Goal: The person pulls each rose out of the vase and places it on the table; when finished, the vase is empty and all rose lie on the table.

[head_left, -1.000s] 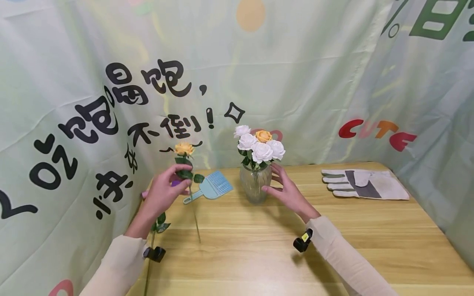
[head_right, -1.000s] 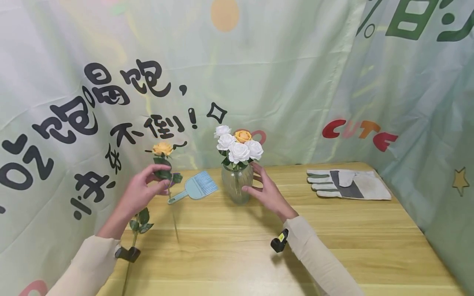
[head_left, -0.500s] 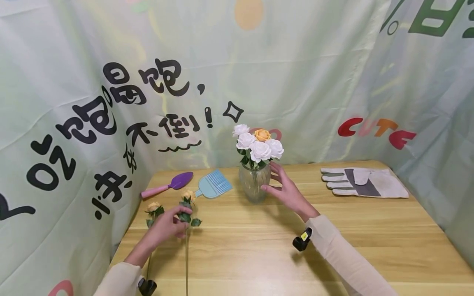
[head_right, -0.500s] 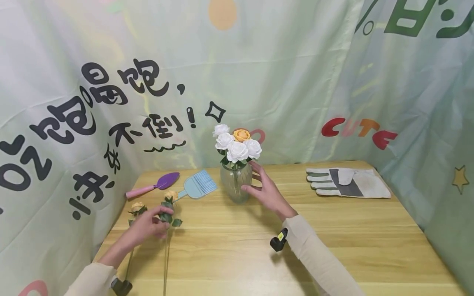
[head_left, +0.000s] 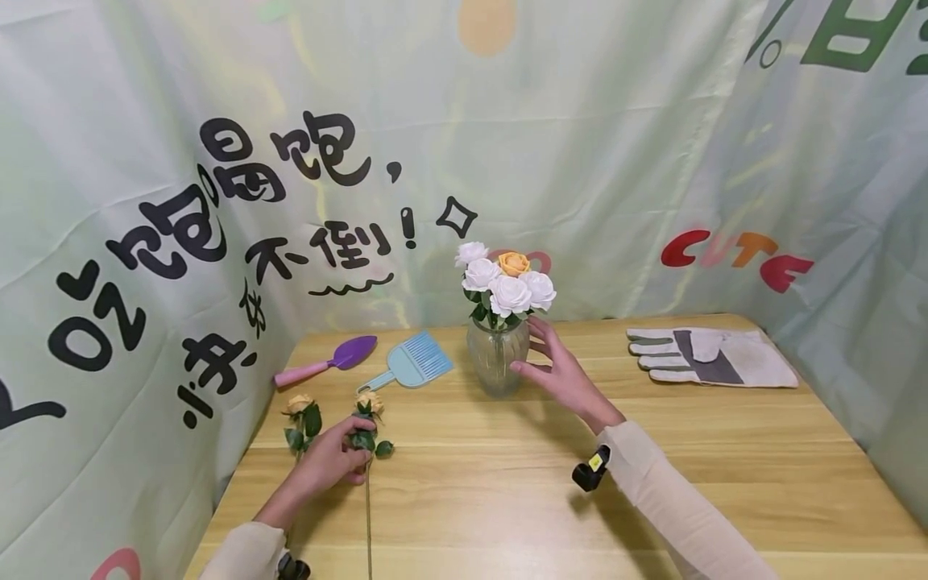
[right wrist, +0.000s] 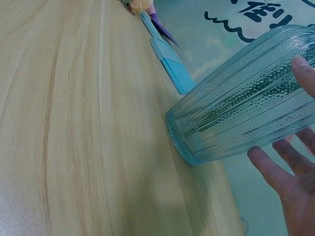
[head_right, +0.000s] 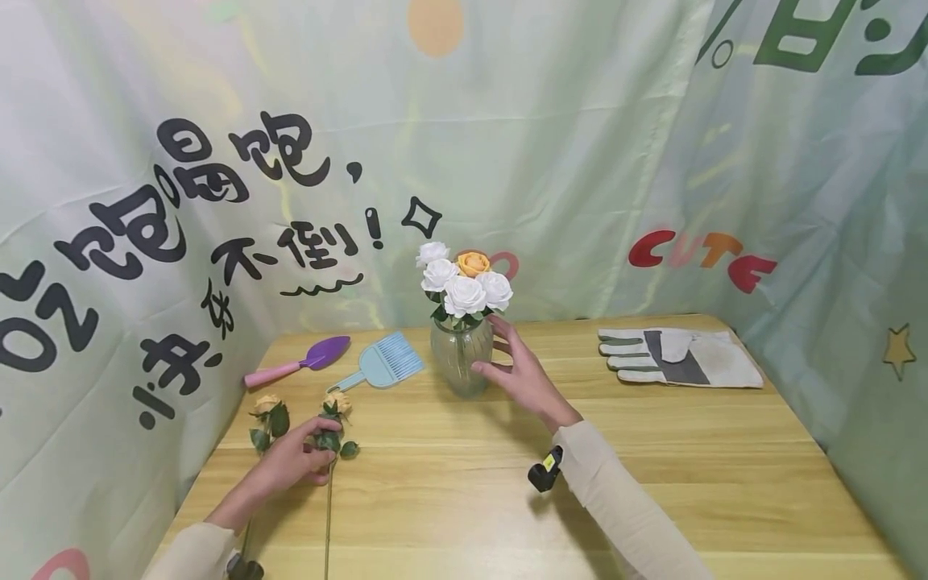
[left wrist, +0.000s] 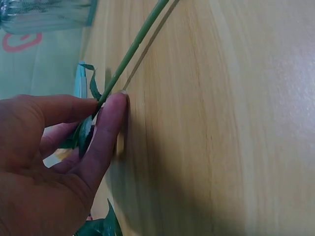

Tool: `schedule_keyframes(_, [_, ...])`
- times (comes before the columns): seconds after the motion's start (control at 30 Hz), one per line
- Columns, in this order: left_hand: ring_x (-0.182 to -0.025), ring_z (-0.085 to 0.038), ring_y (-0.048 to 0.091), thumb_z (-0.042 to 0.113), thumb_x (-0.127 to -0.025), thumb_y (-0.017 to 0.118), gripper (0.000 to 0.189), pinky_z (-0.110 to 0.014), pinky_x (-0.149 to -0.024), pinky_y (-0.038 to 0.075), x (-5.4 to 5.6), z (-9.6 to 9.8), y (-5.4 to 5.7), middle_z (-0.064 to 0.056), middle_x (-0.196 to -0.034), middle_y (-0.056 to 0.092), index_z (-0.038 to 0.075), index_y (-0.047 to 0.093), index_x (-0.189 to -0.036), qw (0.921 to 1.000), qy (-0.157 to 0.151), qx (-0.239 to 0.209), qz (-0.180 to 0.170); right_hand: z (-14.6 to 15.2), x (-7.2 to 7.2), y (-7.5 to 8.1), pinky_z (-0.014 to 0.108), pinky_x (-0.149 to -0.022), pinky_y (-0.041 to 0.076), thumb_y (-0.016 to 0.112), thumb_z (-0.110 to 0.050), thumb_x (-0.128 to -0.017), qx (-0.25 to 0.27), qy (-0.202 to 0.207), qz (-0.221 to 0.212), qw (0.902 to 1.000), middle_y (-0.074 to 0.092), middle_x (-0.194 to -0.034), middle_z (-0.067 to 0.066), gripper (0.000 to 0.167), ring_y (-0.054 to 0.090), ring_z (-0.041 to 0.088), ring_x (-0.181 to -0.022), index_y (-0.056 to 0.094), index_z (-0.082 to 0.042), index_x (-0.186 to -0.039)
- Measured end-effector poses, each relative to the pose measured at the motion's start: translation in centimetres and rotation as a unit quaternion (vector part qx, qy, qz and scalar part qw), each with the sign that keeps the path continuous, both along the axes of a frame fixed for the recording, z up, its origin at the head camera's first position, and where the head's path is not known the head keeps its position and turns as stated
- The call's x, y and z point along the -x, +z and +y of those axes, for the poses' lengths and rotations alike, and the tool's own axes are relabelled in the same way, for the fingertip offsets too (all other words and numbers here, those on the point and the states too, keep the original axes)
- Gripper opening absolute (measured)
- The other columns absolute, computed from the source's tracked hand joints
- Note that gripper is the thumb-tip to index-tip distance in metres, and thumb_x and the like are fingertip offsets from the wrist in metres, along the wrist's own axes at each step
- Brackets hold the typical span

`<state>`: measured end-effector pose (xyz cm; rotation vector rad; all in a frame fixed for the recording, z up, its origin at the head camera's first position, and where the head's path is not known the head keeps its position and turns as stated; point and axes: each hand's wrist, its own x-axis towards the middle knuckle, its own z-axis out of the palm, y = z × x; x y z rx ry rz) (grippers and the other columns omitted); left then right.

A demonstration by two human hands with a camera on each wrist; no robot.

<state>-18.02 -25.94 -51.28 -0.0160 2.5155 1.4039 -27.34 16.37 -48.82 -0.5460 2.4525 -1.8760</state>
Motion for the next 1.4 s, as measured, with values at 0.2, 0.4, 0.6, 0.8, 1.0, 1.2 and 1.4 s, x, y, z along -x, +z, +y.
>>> schedule_keyframes(0.2, [-0.068,-0.023,0.069,-0.006,-0.095,0.077,0.049,-0.035,-0.057,0.068,0.1,-0.1,0.3,-0.025,-0.122,0.063,0.004,0.064,-0.141,0.9996,-0.014,0.022,0.014,0.0,0.0,0.0,0.062,-0.121,0.050,0.077,-0.020,-0.104,0.006,0.003,-0.001,1.0000,0.026,-0.179,0.018,0.090,0.041,0.047,-0.157,0.020,-0.019,-0.174])
schedule_keyframes(0.4, [-0.067,-0.024,0.070,-0.002,-0.096,0.079,0.045,-0.036,-0.057,0.067,-0.1,-0.3,0.7,-0.022,-0.117,0.067,0.003,0.064,-0.138,0.9984,-0.047,0.029,0.012,0.1,0.0,0.0,0.062,-0.120,0.051,0.077,-0.019,-0.104,0.005,0.002,0.002,1.0000,0.028,-0.178,0.019,0.089,0.043,0.048,-0.155,0.021,-0.018,-0.174])
schedule_keyframes(0.6, [-0.076,-0.024,0.069,0.002,-0.098,0.077,0.040,-0.037,-0.060,0.069,-0.3,-0.4,1.1,-0.022,-0.126,0.064,0.003,0.064,-0.136,0.9992,-0.027,0.029,0.002,0.0,-0.1,0.0,0.062,-0.120,0.051,0.078,-0.018,-0.104,0.008,0.003,0.002,1.0000,0.030,-0.177,0.020,0.089,0.044,0.049,-0.155,0.022,-0.018,-0.173])
schedule_keyframes(0.8, [-0.067,-0.023,0.070,0.015,-0.101,0.078,0.036,-0.035,-0.058,0.065,0.5,-1.1,2.6,-0.025,-0.137,0.065,0.004,0.064,-0.132,0.9920,0.009,0.121,0.035,0.0,-0.1,0.0,0.062,-0.120,0.052,0.078,-0.019,-0.103,0.008,0.004,0.001,1.0000,0.031,-0.176,0.020,0.089,0.044,0.048,-0.154,0.023,-0.019,-0.173])
schedule_keyframes(1.0, [-0.076,-0.026,0.077,0.023,-0.105,0.074,0.038,-0.034,-0.063,0.065,2.5,-0.7,5.5,-0.024,-0.135,0.071,0.004,0.065,-0.136,0.9845,0.017,0.147,0.095,0.2,-0.2,0.0,0.061,-0.119,0.053,0.078,-0.019,-0.103,0.003,-0.001,0.002,1.0000,0.031,-0.176,0.019,0.090,0.045,0.048,-0.154,0.022,-0.019,-0.173])
schedule_keyframes(1.2, [-0.118,-0.037,0.074,0.031,-0.106,0.075,0.042,-0.044,-0.086,0.070,5.3,2.2,7.8,-0.017,-0.145,0.067,0.008,0.066,-0.140,0.9829,-0.001,0.093,0.159,0.2,-0.1,-0.1,0.062,-0.119,0.053,0.077,-0.019,-0.104,0.001,0.000,0.007,1.0000,0.031,-0.176,0.021,0.089,0.045,0.049,-0.153,0.022,-0.017,-0.173])
schedule_keyframes(1.4, [-0.137,-0.035,0.064,0.029,-0.104,0.078,0.050,-0.052,-0.109,0.062,8.0,7.0,8.4,-0.009,-0.151,0.064,0.012,0.062,-0.148,0.9785,-0.044,0.009,0.201,0.2,0.0,-0.2,0.062,-0.119,0.052,0.077,-0.018,-0.104,0.002,0.001,0.009,1.0000,0.031,-0.176,0.021,0.087,0.045,0.050,-0.154,0.022,-0.017,-0.173])
